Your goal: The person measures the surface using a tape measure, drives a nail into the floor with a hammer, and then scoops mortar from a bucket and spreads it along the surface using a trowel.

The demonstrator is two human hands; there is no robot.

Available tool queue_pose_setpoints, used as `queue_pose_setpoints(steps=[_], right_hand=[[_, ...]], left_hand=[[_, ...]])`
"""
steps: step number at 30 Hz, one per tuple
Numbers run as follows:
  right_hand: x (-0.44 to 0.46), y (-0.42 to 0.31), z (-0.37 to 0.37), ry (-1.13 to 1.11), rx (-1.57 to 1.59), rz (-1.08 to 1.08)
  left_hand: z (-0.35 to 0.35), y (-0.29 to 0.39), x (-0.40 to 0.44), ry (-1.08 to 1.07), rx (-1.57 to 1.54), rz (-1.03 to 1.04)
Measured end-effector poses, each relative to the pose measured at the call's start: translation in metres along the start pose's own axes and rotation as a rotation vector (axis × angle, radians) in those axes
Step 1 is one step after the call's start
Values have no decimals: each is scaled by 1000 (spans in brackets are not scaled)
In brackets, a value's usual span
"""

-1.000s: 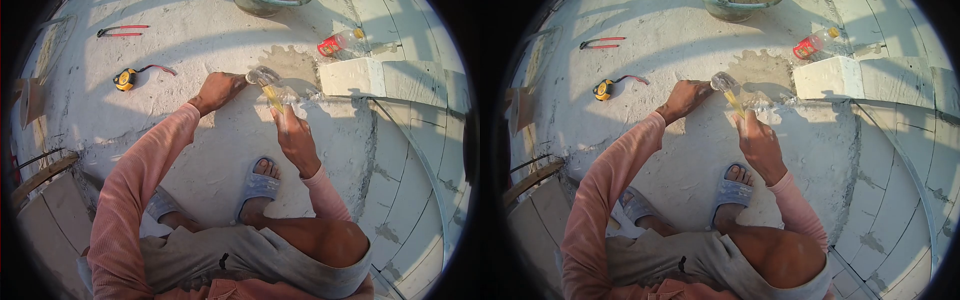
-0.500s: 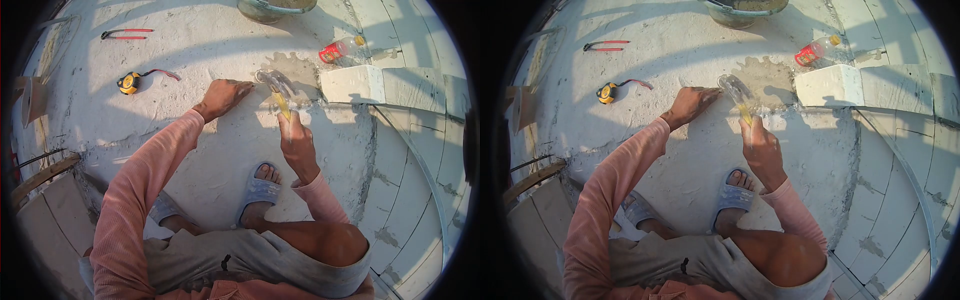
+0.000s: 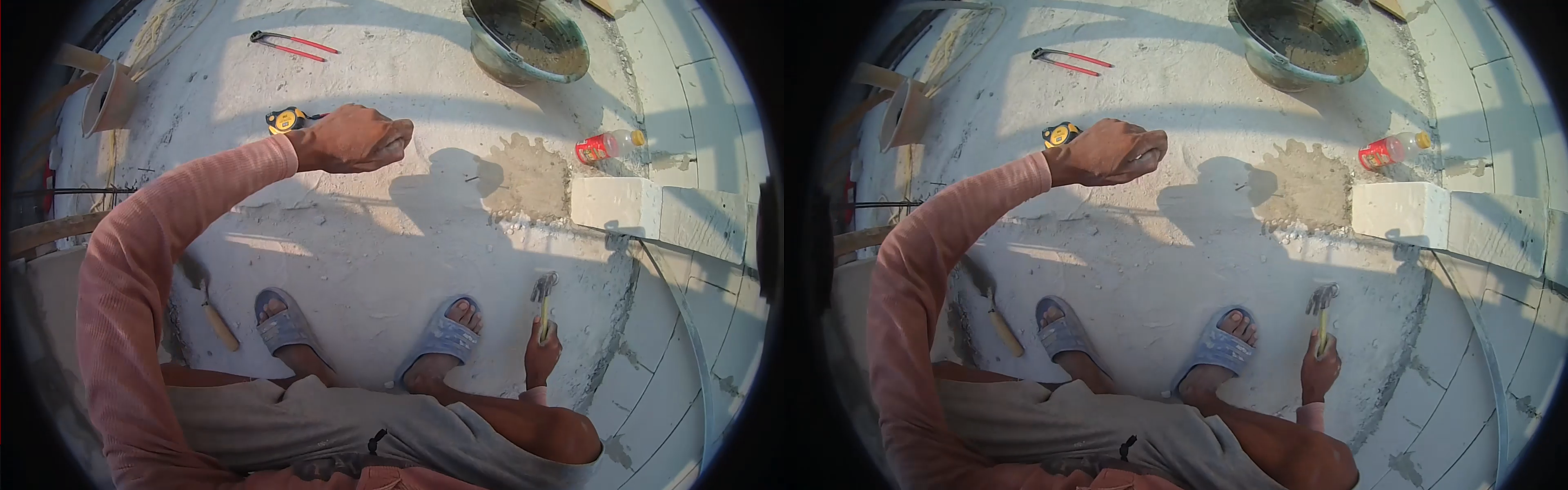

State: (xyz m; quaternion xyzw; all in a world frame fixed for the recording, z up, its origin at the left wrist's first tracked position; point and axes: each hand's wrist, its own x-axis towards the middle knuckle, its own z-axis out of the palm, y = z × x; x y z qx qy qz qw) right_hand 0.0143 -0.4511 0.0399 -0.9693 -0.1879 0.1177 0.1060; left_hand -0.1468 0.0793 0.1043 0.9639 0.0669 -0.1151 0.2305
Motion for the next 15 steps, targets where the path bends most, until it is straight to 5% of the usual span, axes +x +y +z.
queue_pose_setpoints(steps=[2, 6, 8, 11, 13, 15], right_hand=[[-11, 31, 3, 25, -40, 13], [-15, 63, 13, 13, -58, -29], [-9, 65, 9, -87, -146, -15], [11, 61, -17, -35, -226, -266], [39, 16, -67, -101, -147, -295], [65, -49, -114, -252, -86, -302]], left_hand=[[-32, -31, -45, 29, 104, -85], [-76, -60, -138, 270, -94, -656], [-58, -74, -201, 551, -151, -786], [-3, -59, -291, 867, -421, -1007], [66, -25, -336, 902, -373, -1245], [129, 15, -367, 471, -171, -1480]])
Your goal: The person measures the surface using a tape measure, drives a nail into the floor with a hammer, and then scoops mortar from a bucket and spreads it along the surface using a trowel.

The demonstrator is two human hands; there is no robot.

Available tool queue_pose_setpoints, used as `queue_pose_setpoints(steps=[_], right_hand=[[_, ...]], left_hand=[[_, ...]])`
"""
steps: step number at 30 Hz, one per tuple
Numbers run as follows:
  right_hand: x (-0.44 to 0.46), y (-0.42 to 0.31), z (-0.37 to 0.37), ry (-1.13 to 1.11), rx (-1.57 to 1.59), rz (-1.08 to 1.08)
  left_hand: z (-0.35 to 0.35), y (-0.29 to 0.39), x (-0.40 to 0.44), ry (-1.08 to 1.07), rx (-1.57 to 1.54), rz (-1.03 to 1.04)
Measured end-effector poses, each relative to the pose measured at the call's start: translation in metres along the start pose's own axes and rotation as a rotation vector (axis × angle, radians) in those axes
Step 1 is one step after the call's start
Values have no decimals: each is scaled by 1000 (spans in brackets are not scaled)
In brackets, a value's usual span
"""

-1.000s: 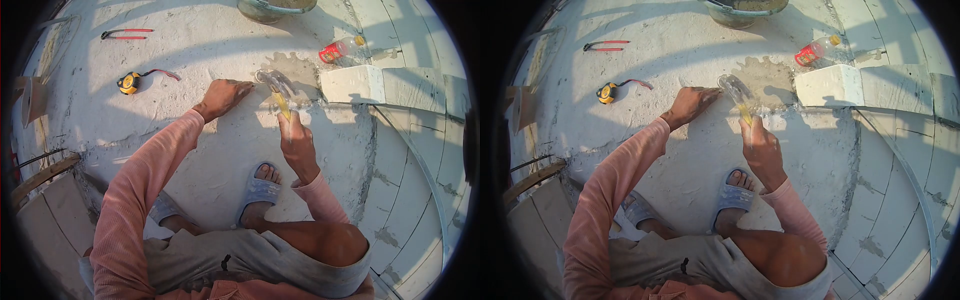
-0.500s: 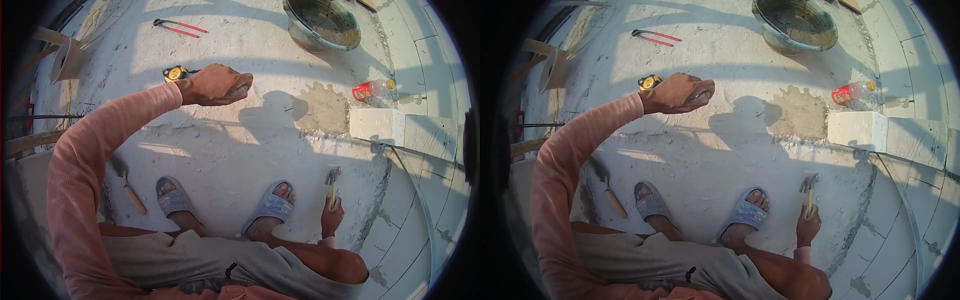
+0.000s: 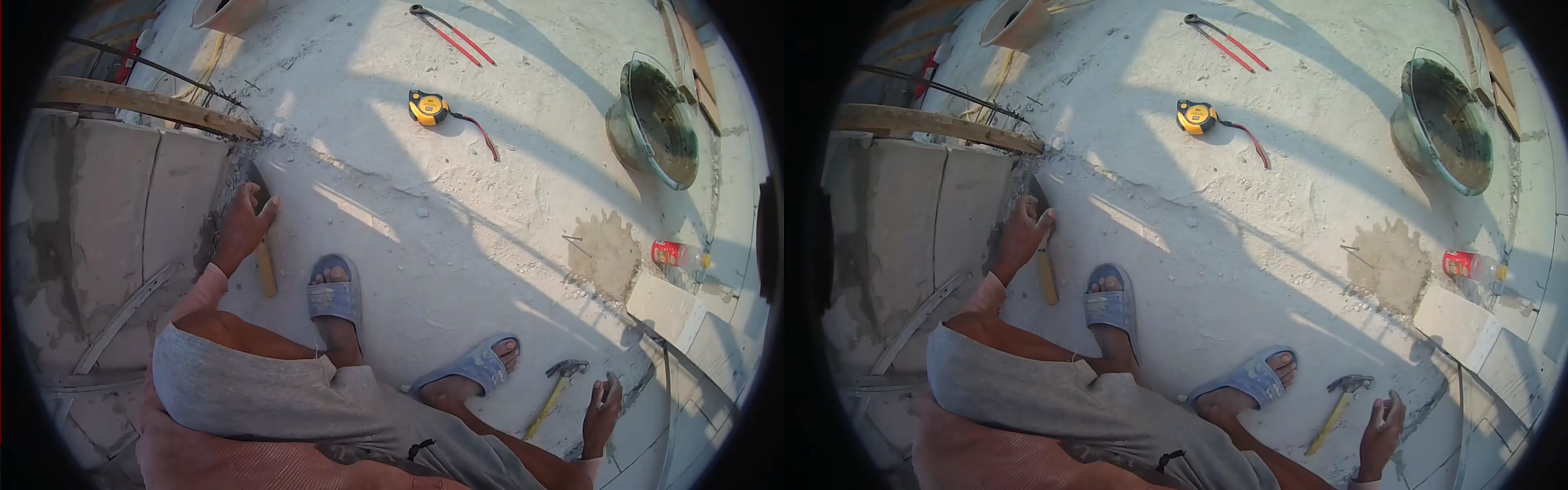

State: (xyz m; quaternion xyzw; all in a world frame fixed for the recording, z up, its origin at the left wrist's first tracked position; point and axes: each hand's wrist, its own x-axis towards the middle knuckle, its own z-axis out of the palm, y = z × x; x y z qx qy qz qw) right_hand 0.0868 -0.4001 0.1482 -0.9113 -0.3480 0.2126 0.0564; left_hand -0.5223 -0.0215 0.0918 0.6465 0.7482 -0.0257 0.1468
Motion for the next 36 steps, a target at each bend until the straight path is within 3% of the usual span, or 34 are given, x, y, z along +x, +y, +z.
queue_pose_setpoints(steps=[2, 4, 6, 8, 10, 12, 14, 17, 20, 22, 24, 27, 29, 33, 36], right_hand=[[29, -58, -42, -122, -114, -282], [56, -105, -56, -195, -191, -589], [76, -156, -66, -332, -284, -773], [89, -181, -45, -309, -249, -877], [93, -197, -19, -335, -73, -932], [84, -212, 12, -364, 29, -888], [73, -237, 25, -614, 212, -831], [65, -264, 39, -717, 396, -846], [76, -282, 26, -706, 594, -760], [88, -282, 5, -638, 657, -676], [105, -261, -5, -646, 991, -524], [113, -210, -35, -399, 1289, -247], [111, -189, -54, -139, 1379, -124], [96, -151, -98, 148, 1246, -80], [93, -124, -103, 344, 1185, -128]], left_hand=[[49, -53, -31, -37, 264, -6], [67, -65, -43, -41, 244, -77], [78, -82, -37, -10, 121, -111], [85, -94, -37, 31, 80, -2], [81, -83, -34, 63, 1, 72], [54, -41, -45, 83, -125, 146], [13, 28, -44, -23, -287, 209], [-44, 154, -35, -246, -550, 336], [-75, 271, -29, -532, -679, 601], [-76, 337, -27, -659, -603, 753], [-67, 394, -27, -645, -528, 1057], [-50, 466, -29, -848, -853, 882], [-11, 510, -3, -716, -1151, 740], [47, 590, 47, -902, -1269, 75], [78, 623, 65, -940, -1375, 171]])
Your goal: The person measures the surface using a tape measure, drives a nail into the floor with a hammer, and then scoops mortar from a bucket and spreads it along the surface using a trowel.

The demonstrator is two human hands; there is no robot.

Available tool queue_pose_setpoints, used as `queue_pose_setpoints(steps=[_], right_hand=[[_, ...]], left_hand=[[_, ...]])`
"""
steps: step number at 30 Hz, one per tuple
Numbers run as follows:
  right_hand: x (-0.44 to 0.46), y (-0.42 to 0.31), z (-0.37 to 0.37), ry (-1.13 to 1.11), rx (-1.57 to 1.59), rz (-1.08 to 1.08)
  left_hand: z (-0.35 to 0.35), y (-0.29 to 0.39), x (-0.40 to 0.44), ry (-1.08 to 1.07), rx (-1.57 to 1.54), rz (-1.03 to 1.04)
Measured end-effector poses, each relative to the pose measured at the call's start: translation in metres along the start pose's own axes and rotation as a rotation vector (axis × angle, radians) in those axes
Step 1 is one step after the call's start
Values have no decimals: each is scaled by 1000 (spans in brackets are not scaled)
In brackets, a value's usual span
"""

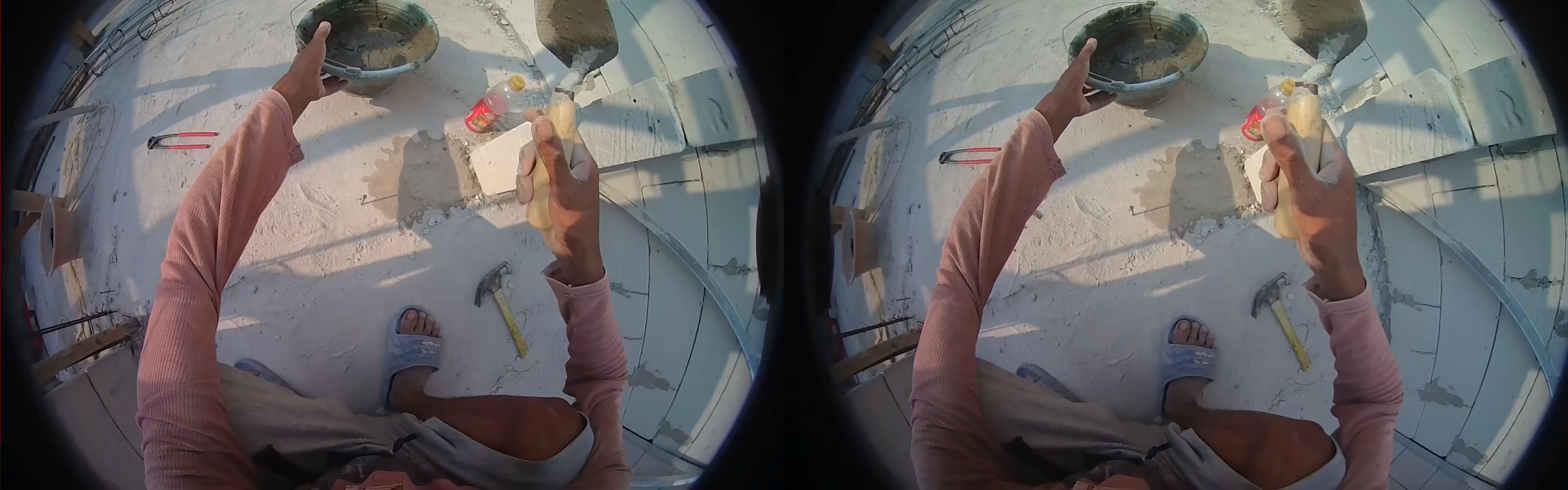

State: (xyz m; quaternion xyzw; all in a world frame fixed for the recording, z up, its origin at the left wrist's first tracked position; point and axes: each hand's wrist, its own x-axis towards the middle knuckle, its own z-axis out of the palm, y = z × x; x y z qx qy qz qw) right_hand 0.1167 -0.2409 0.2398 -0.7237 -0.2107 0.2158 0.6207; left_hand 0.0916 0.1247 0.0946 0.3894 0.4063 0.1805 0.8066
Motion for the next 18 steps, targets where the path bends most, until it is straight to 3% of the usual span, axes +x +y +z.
queue_pose_setpoints(steps=[2, 5, 8, 13, 16, 18], right_hand=[[0, -1, -13, -36, -111, -5], [-3, 0, -36, -40, -298, 103], [-7, -3, -49, -6, -542, 141], [-4, -3, -53, -54, -799, -44], [8, -13, -25, -171, -1068, 76], [31, 24, -27, -301, -1388, -814]], left_hand=[[-7, -25, 48, 69, 4, 44], [-6, -27, 35, 214, 90, 209], [-30, -22, 42, 246, 144, 209], [-96, 17, -9, 214, 367, 268], [-131, 37, -55, 220, 449, 327], [-134, 38, -93, 191, 510, 423]])
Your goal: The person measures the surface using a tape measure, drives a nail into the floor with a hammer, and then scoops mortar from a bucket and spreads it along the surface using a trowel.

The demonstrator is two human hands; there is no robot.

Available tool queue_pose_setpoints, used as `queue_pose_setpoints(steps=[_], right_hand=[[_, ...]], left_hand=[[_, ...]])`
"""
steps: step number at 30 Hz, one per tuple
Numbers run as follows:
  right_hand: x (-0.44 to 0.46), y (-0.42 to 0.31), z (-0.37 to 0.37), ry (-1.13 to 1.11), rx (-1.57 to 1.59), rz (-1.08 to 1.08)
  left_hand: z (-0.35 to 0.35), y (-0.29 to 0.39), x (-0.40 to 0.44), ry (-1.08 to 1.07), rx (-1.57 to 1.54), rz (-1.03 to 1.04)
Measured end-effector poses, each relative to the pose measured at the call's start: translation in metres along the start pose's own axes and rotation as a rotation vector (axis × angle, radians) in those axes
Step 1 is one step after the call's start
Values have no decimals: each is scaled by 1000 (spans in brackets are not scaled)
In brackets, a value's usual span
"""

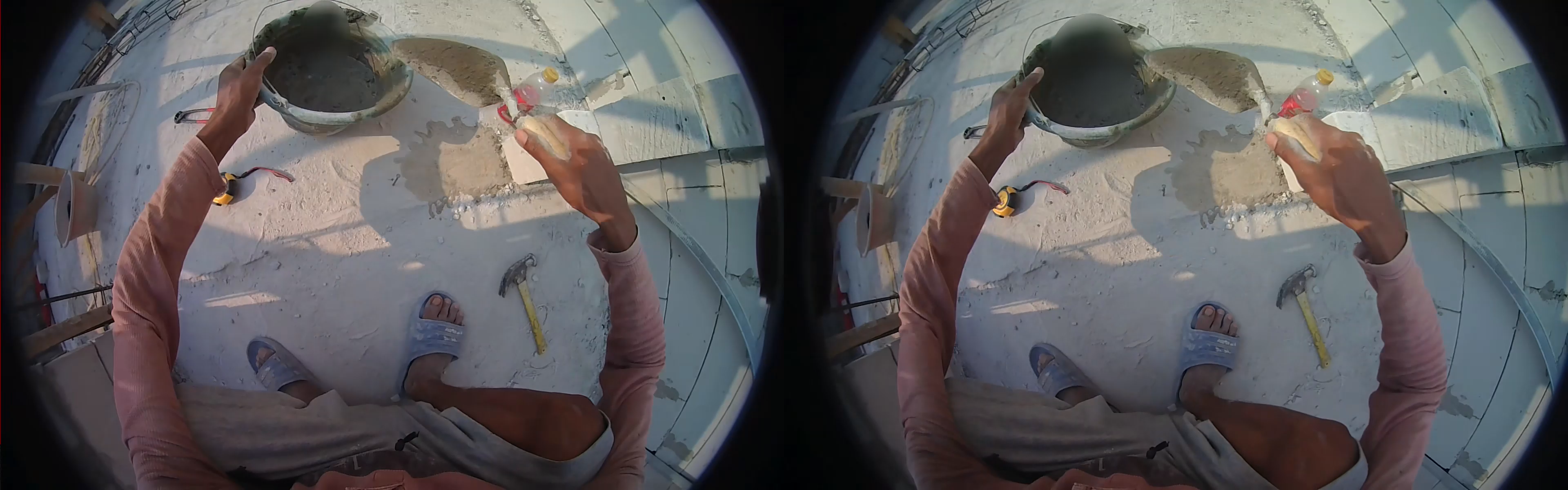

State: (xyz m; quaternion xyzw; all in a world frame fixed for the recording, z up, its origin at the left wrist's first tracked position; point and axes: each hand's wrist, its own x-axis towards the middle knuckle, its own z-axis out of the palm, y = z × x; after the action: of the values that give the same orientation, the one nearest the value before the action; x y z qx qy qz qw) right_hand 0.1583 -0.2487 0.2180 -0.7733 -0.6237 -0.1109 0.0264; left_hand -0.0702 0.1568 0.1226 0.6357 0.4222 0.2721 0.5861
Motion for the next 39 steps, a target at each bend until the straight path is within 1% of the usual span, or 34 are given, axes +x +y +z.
queue_pose_setpoints(steps=[2, 3, 4, 5, 8, 11, 12, 14, 15, 17, 21, 24, 27, 30, 34, 36, 39], right_hand=[[44, -28, 6, -215, 163, 328], [64, -39, 14, -210, 123, 277], [81, -44, 25, -207, 82, 230], [96, -47, 36, -200, 39, 185], [123, -53, 70, -277, 8, 78], [127, -56, 120, -454, 352, 159], [126, -64, 105, -511, 479, 224], [129, -67, 105, -684, 645, 331], [130, -69, 104, -770, 726, 387], [122, -74, 98, -801, 971, 464], [103, -78, 105, -842, 1374, 626], [94, -77, 109, -863, 1489, 700], [84, -78, 104, -823, 1615, 724], [83, -71, 100, -839, 1628, 681], [61, -46, 83, -745, 1627, 705], [41, -22, 70, -673, 1534, 721], [11, 12, 37, -605, 1407, 713]], left_hand=[[-11, 2, -14, -70, 94, 134], [-15, 2, -19, -113, 140, 198], [-16, 2, -20, -125, 233, 221], [-13, 3, -22, -117, 250, 239], [3, 0, -19, -90, 258, 310], [3, 3, -23, -11, 337, 278], [5, 3, -26, 1, 353, 307], [7, 3, -32, 31, 383, 368], [9, 7, -34, 24, 397, 356], [14, 11, -37, 5, 417, 327], [24, 9, -33, 1, 427, 380], [28, 13, -33, -2, 405, 409], [20, 10, -29, 34, 447, 389], [9, -1, -21, 23, 377, 367], [-6, -12, -10, -4, 303, 339], [-5, -13, -13, 9, 249, 316], [-14, -23, 0, 13, 309, 322]])
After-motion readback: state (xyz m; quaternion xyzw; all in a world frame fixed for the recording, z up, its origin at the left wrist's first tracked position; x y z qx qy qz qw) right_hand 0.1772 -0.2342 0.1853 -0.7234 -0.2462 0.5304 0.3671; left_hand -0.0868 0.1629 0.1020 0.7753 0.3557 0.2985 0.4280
